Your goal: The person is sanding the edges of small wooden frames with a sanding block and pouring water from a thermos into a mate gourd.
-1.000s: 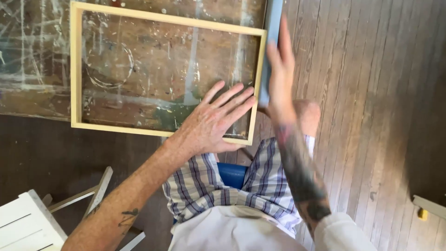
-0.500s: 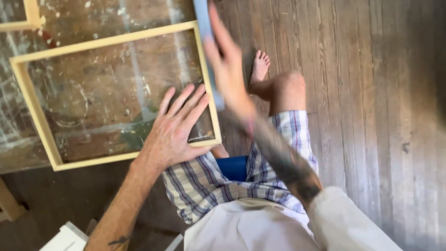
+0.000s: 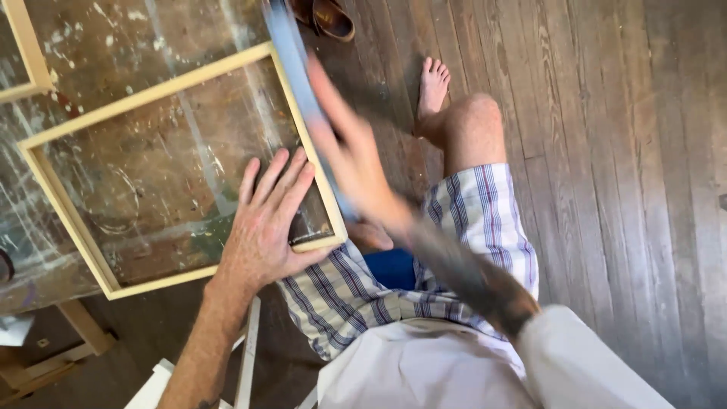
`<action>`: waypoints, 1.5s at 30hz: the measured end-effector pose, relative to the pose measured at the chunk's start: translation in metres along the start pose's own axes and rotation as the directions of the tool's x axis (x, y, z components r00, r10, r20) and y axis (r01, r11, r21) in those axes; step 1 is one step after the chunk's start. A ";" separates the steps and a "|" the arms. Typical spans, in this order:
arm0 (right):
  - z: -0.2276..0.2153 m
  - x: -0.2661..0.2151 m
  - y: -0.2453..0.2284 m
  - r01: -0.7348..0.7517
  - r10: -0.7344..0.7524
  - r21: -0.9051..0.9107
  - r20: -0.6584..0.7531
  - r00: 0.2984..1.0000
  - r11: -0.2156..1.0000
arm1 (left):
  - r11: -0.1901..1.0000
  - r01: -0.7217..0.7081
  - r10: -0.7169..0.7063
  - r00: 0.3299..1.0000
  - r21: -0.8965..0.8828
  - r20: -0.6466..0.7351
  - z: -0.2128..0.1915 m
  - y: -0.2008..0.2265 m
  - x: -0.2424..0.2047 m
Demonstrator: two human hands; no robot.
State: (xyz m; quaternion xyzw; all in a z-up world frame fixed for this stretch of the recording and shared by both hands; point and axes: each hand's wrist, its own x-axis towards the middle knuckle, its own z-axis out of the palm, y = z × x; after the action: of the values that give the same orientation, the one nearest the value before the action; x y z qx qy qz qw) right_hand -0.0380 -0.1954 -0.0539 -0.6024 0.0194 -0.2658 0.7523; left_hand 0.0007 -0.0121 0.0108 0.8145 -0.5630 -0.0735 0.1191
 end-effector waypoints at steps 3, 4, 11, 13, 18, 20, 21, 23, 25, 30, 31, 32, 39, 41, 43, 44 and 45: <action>0.000 -0.098 -0.053 -0.212 0.213 -0.023 0.037 0.976 0.977 | 1.000 0.001 -0.001 1.000 -0.004 0.007 -0.002 0.004 -0.004; -0.001 -0.114 -0.055 -0.176 0.178 -0.054 0.025 0.984 0.983 | 1.000 0.009 -0.009 1.000 -0.013 0.009 -0.004 0.004 0.000; 0.005 0.064 0.060 -0.045 0.047 0.028 -0.065 0.997 0.999 | 1.000 0.010 -0.010 1.000 -0.001 0.028 0.000 0.000 -0.001; 0.005 0.028 0.035 -0.035 0.037 0.032 -0.037 0.999 0.999 | 1.000 0.016 -0.015 0.999 -0.012 0.039 -0.001 0.003 -0.006; -0.001 -0.114 -0.049 -0.160 0.160 -0.027 0.007 0.987 0.987 | 0.999 0.008 -0.008 1.000 -0.033 -0.003 -0.001 0.003 -0.001; -0.001 -0.128 -0.057 -0.209 0.209 -0.076 -0.008 0.978 0.975 | 0.999 0.005 -0.004 1.000 -0.044 0.011 -0.002 0.004 -0.002; 0.001 -0.086 -0.033 -0.202 0.202 -0.077 -0.010 0.979 0.976 | 0.999 -0.001 0.001 1.000 -0.039 0.008 -0.003 0.001 0.001; 0.005 -0.015 0.012 -0.010 0.011 0.065 -0.011 1.000 0.998 | 1.000 0.004 -0.004 1.000 0.000 0.021 -0.001 0.002 -0.002; 0.006 0.028 0.041 -0.030 0.035 0.072 -0.059 0.998 0.997 | 1.000 0.003 -0.003 1.000 0.002 0.011 0.000 0.003 -0.001; 0.001 -0.079 -0.025 -0.084 0.081 0.090 0.035 0.996 0.992 | 1.000 0.003 -0.003 1.000 -0.006 -0.013 0.000 0.003 -0.002; -0.001 -0.113 -0.038 -0.139 0.139 0.039 0.016 0.990 0.990 | 1.000 0.011 -0.011 1.000 -0.017 -0.006 -0.001 0.004 -0.003; -0.004 -0.144 -0.050 -0.183 0.183 -0.017 -0.009 0.983 0.983 | 1.000 0.007 -0.008 1.000 -0.024 -0.006 -0.002 0.004 0.002; 0.006 0.009 0.022 -0.021 0.022 0.055 -0.028 0.999 0.998 | 1.000 0.006 -0.006 1.000 0.005 -0.016 0.003 0.003 -0.008; 0.004 0.003 0.013 -0.008 0.009 0.067 -0.020 1.000 0.998 | 1.000 -0.011 0.011 1.000 -0.003 -0.023 0.001 0.001 -0.004; -0.006 -0.068 -0.021 -0.085 0.086 -0.014 0.017 0.996 0.996 | 1.000 -0.021 0.020 0.999 -0.019 -0.041 0.001 0.003 0.001; -0.007 -0.104 -0.037 -0.162 0.166 -0.084 0.048 0.985 0.983 | 0.999 -0.025 0.023 0.999 -0.027 -0.049 -0.002 0.002 0.000; -0.003 -0.120 -0.040 -0.167 0.171 -0.077 0.050 0.984 0.983 | 0.999 -0.019 0.018 0.999 -0.026 -0.043 -0.003 0.003 -0.003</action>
State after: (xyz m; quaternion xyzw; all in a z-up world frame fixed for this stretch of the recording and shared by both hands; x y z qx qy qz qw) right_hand -0.1569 -0.1524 -0.0529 -0.6329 0.0587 -0.1831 0.7500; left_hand -0.0019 -0.0101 0.0148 0.8091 -0.5667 -0.0623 0.1423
